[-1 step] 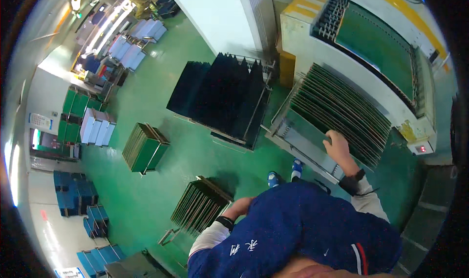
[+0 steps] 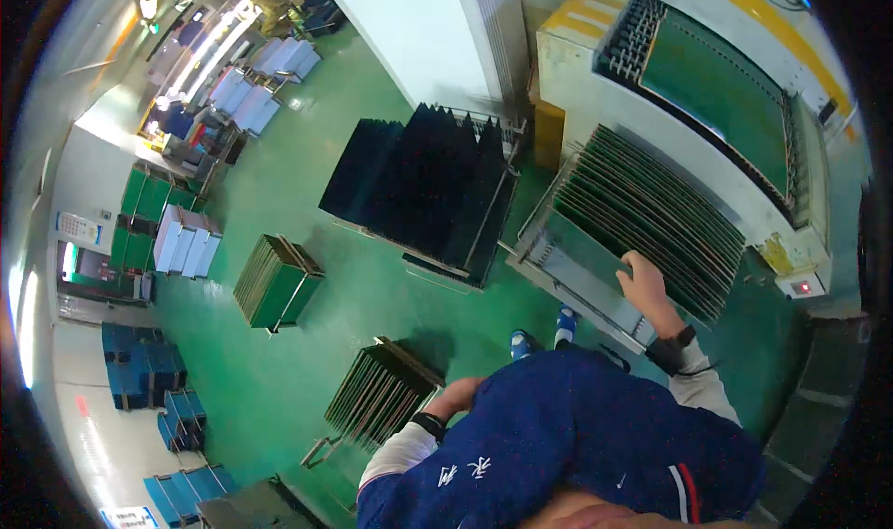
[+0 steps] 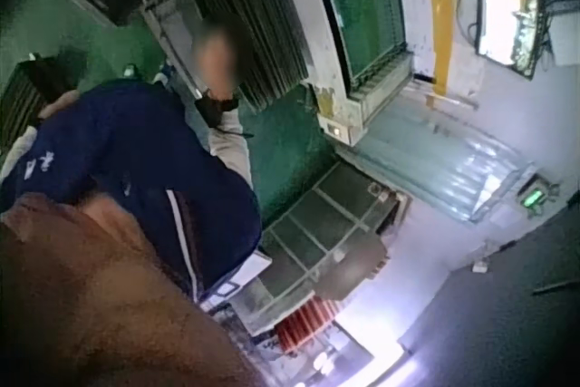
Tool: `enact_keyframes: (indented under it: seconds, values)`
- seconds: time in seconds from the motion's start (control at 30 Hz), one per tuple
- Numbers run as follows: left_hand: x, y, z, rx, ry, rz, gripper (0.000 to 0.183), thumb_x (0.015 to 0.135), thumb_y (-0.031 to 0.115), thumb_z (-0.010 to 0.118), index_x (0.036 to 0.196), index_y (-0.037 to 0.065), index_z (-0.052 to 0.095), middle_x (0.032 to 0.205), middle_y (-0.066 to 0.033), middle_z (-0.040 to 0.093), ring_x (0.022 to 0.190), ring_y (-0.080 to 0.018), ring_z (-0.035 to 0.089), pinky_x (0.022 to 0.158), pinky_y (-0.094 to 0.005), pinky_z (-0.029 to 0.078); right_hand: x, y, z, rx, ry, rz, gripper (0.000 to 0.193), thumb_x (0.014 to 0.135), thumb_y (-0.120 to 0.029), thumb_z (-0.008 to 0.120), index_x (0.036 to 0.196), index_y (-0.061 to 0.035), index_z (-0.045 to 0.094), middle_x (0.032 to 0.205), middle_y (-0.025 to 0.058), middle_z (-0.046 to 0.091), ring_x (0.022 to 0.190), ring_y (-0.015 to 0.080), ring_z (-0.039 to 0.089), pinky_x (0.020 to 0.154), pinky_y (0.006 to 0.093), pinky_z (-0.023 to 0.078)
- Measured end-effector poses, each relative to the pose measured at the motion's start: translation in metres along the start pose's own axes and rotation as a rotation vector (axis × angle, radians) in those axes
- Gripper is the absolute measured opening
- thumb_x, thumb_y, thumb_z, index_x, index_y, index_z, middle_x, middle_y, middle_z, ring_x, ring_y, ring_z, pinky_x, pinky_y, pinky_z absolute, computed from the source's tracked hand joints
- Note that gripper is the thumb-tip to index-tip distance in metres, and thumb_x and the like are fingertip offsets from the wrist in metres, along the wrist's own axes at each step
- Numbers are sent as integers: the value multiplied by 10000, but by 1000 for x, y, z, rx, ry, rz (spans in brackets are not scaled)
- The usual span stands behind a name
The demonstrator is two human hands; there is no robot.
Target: The recorder loads green glass panels into a processing machine and then organizes them onto a drying rack.
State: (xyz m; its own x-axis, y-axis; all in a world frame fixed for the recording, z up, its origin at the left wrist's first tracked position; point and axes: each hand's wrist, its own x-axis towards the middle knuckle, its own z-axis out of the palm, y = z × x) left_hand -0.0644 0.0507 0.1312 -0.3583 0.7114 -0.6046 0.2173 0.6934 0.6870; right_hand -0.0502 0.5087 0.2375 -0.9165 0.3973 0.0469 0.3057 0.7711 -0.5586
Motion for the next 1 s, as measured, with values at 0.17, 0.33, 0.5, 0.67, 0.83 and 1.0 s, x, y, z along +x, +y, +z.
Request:
enact_keyframes:
  seconds: [0.17, 0.33, 0.5, 0.67, 0.83, 1.0]
  values:
    - [11, -3, 1, 1, -83, -27, 397, 810, 327, 585, 1133, 97, 562, 1051, -221, 613, 977, -402, 577, 814, -447, 459, 5, 21, 0, -67, -123, 156, 245, 783, -200, 627, 947, -26, 574, 893, 197, 631, 874, 386, 595, 739, 462, 466]
    - [21, -2, -3, 1, -107, 89, 381, 819, 303, 568, 1139, 97, 555, 1033, -216, 619, 933, -406, 586, 779, -445, 465, 9, 51, 7, -239, -268, 181, 262, 778, -241, 615, 888, -4, 627, 832, 217, 633, 827, 394, 608, 724, 478, 470]
    - [34, 3, -6, 12, -105, 90, 417, 826, 311, 545, 1186, 101, 534, 1043, -214, 617, 911, -409, 586, 761, -449, 464, 19, 62, 4, -244, -341, 218, 298, 769, -245, 622, 933, 4, 637, 875, 231, 635, 847, 390, 610, 744, 466, 478]
    - [51, 4, -4, 38, -35, 167, 398, 835, 317, 537, 1167, 97, 547, 1052, -207, 620, 922, -399, 591, 775, -449, 464, 25, 60, 3, -220, -340, 185, 355, 773, -261, 627, 1018, -4, 633, 932, 225, 638, 896, 372, 611, 778, 444, 480]
    - [70, 20, -13, 119, -174, 4, 392, 860, 349, 504, 1157, 98, 551, 1060, -207, 618, 947, -398, 589, 800, -442, 459, 38, 65, -4, -266, -455, 204, 374, 779, -260, 629, 1033, 15, 623, 947, 221, 639, 902, 374, 611, 792, 434, 480]
    - [77, 35, -15, 72, -127, -28, 401, 864, 359, 490, 1173, 107, 542, 1051, -211, 620, 953, -403, 587, 807, -450, 455, 38, 71, -3, -200, -373, 177, 291, 776, -230, 640, 921, 22, 626, 897, 239, 628, 869, 393, 605, 748, 464, 472]
